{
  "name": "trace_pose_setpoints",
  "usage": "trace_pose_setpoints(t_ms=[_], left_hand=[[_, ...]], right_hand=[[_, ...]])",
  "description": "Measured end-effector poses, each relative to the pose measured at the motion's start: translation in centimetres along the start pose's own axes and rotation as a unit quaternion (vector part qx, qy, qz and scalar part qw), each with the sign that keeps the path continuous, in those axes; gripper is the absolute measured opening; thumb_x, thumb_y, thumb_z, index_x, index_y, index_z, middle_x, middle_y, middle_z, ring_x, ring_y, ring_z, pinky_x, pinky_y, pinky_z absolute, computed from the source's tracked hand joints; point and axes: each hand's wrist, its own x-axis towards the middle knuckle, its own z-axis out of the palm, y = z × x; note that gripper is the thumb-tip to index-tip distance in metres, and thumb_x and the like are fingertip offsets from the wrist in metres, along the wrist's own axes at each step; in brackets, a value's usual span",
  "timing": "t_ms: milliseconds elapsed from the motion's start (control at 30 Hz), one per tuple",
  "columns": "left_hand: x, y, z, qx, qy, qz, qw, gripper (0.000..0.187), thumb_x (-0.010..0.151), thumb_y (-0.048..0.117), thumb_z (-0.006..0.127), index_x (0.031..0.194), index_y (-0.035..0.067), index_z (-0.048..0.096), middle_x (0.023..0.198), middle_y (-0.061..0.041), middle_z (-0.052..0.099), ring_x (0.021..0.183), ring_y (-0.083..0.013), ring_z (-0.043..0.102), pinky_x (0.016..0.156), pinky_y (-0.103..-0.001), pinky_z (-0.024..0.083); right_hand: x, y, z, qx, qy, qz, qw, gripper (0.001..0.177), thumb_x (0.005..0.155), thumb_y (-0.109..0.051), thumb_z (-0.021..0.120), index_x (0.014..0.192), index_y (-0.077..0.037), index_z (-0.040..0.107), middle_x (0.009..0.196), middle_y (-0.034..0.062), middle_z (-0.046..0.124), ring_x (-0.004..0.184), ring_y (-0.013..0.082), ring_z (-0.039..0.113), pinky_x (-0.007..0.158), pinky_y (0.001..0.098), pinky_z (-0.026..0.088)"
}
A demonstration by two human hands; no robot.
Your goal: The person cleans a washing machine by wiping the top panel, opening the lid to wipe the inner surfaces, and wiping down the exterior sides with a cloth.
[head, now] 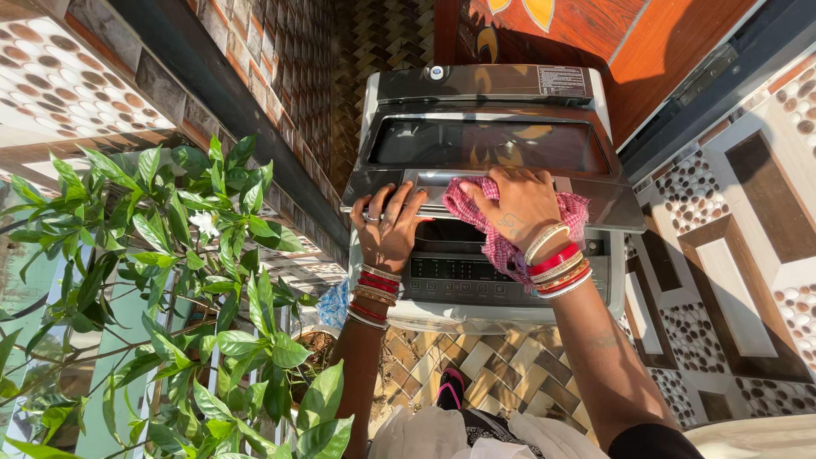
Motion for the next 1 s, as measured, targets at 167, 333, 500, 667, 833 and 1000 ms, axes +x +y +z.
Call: trace_pose_setpoints(t_ms=[167, 333, 500, 667, 833, 1000], left_hand=[[3.8, -0.3, -1.7, -0.012, 0.009, -0.006, 1.000, 0.045, 0.092, 0.030, 0.080, 0.135, 0.025, 0.067, 0.138, 0.005, 0.062, 0.131, -0.0166, 0.053, 0.116, -0.047, 0.033], [10.0, -1.2, -1.9, -0.071, 0.017, -0.061, 0.995, 0.044, 0.092, 0.033, 0.079, 0.132, 0.020, 0.067, 0.134, 0.002, 0.062, 0.131, -0.0229, 0.051, 0.116, -0.049, 0.031], [14.9, -1.5, -0.7, -0.078, 0.074, -0.113, 0.988, 0.047, 0.096, 0.045, 0.075, 0.132, 0.018, 0.064, 0.141, -0.006, 0.055, 0.145, -0.0294, 0.041, 0.122, -0.056, 0.022], [16.8, -1.5, 0.6, -0.027, 0.041, -0.115, 0.992, 0.047, 0.109, 0.032, 0.063, 0.153, 0.024, 0.051, 0.156, -0.007, 0.044, 0.156, -0.0309, 0.026, 0.128, -0.062, 0.011], [18.4, -2.7, 2.1, 0.000, 0.029, -0.142, 0.989, 0.047, 0.111, 0.039, 0.052, 0.157, 0.029, 0.047, 0.166, -0.008, 0.034, 0.159, -0.0321, 0.018, 0.126, -0.064, 0.006], [18.4, -6.7, 4.1, -0.096, 0.081, -0.229, 0.965, 0.051, 0.111, 0.045, 0.044, 0.160, 0.030, 0.044, 0.174, -0.011, 0.017, 0.161, -0.0378, 0.006, 0.125, -0.058, 0.008]], right_hand=[[-1.9, 1.0, -2.6, -0.059, 0.150, -0.139, 0.977, 0.080, 0.081, -0.069, 0.069, 0.128, -0.004, 0.069, 0.120, 0.0144, 0.071, 0.112, 0.0308, 0.063, 0.109, 0.0555, 0.034], [0.3, 4.2, -4.8, -0.092, 0.261, -0.154, 0.948, 0.065, 0.074, -0.024, 0.083, 0.136, -0.009, 0.068, 0.138, 0.0082, 0.068, 0.133, 0.0292, 0.055, 0.120, 0.0503, 0.028], [5.8, 6.5, -6.0, -0.067, 0.282, -0.162, 0.943, 0.062, 0.075, -0.013, 0.078, 0.136, -0.006, 0.068, 0.136, 0.0081, 0.067, 0.132, 0.0275, 0.052, 0.120, 0.0492, 0.027], [8.5, 7.5, -6.0, -0.038, 0.312, -0.159, 0.936, 0.056, 0.075, -0.010, 0.075, 0.130, -0.002, 0.067, 0.135, 0.0103, 0.066, 0.133, 0.0305, 0.051, 0.118, 0.0504, 0.027], [10.3, 7.8, -5.0, -0.007, 0.337, -0.161, 0.928, 0.061, 0.075, -0.006, 0.068, 0.136, 0.000, 0.063, 0.144, 0.0136, 0.061, 0.142, 0.0344, 0.045, 0.124, 0.0537, 0.021], [13.8, 8.3, -5.5, -0.015, 0.359, -0.149, 0.921, 0.046, 0.094, -0.021, 0.072, 0.134, -0.001, 0.064, 0.140, 0.0125, 0.062, 0.142, 0.0339, 0.046, 0.124, 0.0556, 0.019]])
